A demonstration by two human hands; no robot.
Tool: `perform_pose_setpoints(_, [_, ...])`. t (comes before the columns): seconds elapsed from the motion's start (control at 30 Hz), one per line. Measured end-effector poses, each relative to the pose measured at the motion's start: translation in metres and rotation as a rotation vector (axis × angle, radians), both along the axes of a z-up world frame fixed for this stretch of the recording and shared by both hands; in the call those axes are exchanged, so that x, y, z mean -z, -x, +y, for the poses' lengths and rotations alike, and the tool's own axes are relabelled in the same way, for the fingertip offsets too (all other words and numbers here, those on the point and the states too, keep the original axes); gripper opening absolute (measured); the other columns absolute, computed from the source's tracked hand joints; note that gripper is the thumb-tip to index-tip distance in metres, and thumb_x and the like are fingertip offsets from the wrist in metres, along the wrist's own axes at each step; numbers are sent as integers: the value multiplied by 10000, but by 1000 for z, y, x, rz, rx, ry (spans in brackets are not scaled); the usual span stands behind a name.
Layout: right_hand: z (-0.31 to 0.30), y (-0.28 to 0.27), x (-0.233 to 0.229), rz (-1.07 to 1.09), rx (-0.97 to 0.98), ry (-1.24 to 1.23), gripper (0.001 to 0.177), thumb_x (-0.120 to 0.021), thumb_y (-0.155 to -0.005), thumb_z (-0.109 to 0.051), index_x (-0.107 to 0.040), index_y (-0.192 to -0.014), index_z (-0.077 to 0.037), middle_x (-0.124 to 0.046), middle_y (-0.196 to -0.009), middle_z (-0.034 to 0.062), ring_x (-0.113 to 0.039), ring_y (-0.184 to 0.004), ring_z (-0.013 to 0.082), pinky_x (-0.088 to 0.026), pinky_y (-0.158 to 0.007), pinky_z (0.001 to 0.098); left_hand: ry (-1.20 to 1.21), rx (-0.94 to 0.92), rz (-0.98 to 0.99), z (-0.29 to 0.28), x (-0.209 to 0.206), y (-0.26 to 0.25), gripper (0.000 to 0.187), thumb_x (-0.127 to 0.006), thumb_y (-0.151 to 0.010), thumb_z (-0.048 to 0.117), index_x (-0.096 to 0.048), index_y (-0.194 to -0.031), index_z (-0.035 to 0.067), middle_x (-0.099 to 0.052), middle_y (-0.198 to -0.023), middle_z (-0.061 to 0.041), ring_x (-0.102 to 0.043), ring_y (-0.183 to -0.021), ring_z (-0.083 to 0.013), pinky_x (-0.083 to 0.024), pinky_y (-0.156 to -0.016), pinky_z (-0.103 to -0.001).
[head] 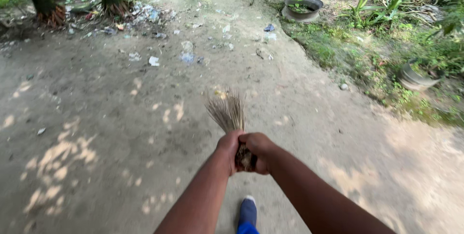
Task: The person sweeps dry leaves and debris into a pile on the ground by hand using a stick broom and then sweeps the ground along a path.
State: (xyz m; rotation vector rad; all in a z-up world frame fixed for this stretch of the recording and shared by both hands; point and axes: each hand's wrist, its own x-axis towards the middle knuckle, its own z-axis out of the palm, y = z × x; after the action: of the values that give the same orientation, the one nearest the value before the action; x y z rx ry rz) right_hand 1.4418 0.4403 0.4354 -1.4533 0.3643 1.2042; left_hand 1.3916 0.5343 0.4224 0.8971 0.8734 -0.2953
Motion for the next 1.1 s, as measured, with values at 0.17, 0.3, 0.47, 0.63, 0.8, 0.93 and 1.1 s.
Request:
perform_pose_setpoints(0.17, [47,-111,-2,1,13,7,385,-469,-1016,-296,-581,-1167,40,-719,-1021,229,-749,-836,340,-644,-754,521,-7,-32,41,46,1,-110,344,-565,-904,361,-655,-1060,68,-722,-949,-143,-723,-753,-275,-609,-627,-488])
perform_pose_setpoints(0.3, [89,-194,-10,-19,-33,48,359,-482,-1015,-272,-591,-1164,36,-731,-1022,198,-763,-840,319,-656,-761,518,71,-90,-29,90,3,-191,291,-602,-859,298,-648,-1025,63,-706,-910,-131,-717,-732,-286,-618,-615,-521])
perform_pose_setpoints(0.47, [176,-309,15,-4,-20,-26,362,-468,-1011,-294,-591,-1131,25,-704,-965,211,-725,-785,334,-636,-710,532,48,-78,15,174,22,-309,290,-608,-839,343,-683,-981,102,-732,-867,-108,-724,-709,-277,-606,-590,-508])
perform_pose_setpoints(0.63, [264,-432,39,16,29,-80,374,-444,-1018,-289,-577,-1136,40,-699,-942,223,-728,-766,338,-632,-691,536,15,-66,53,265,45,-437,305,-614,-858,345,-666,-998,79,-728,-857,-139,-723,-672,-300,-614,-571,-509])
perform_pose_setpoints(0.8, [337,-531,47,72,91,-114,347,-449,-1010,-263,-570,-1147,32,-706,-947,194,-735,-782,334,-628,-710,550,-7,-51,50,341,54,-540,284,-632,-825,326,-672,-962,81,-698,-794,-124,-688,-623,-304,-578,-533,-537])
perform_pose_setpoints(0.93, [386,-618,58,83,77,-99,344,-451,-1007,-269,-576,-1129,27,-706,-943,189,-731,-781,334,-617,-705,560,2,-63,87,391,71,-627,260,-629,-815,336,-665,-923,102,-699,-779,-119,-690,-622,-301,-574,-535,-546])
perform_pose_setpoints(1.1, [441,-741,78,93,36,-157,350,-448,-1018,-274,-593,-1130,24,-710,-953,184,-734,-781,324,-609,-693,533,68,-82,37,446,102,-750,234,-647,-831,320,-665,-909,100,-679,-772,-107,-671,-599,-290,-552,-506,-505])
